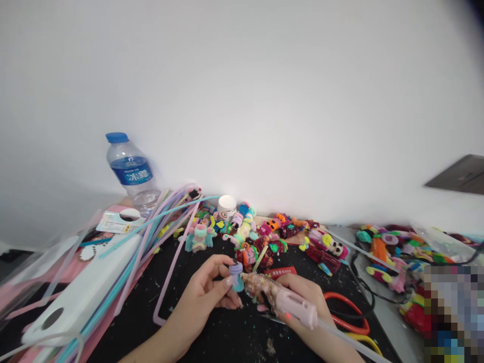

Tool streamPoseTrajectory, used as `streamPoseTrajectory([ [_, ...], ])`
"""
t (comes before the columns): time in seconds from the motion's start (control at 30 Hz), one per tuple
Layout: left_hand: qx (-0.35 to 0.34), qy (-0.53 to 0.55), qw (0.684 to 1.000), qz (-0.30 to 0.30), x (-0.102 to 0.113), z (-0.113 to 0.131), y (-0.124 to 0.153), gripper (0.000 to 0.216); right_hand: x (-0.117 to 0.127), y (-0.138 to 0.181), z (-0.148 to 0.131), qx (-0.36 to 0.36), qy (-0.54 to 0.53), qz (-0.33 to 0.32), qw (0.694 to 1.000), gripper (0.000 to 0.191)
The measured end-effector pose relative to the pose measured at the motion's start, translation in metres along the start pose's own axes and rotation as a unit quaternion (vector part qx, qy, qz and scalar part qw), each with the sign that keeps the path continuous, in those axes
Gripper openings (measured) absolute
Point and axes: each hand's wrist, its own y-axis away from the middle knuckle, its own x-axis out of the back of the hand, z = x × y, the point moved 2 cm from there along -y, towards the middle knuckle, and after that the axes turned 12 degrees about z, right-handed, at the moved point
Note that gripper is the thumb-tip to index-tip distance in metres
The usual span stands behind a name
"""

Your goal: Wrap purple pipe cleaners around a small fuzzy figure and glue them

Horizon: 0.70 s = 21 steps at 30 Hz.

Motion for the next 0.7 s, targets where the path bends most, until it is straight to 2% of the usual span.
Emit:
streamPoseTrajectory([
  [0.33,0.003,0.014,1.000,-0.005,-0.0002,-0.0004,0.0005,0.026,0.0003,0.0048,0.0065,-0.019,0.015,-0.025,0.999,0.019],
  [0.7,0.003,0.021,1.000,-0.001,-0.0012,0.0010,0.0005,0.025,0.0007,0.0042,0.0075,-0.004,0.028,-0.012,1.000,0.021],
])
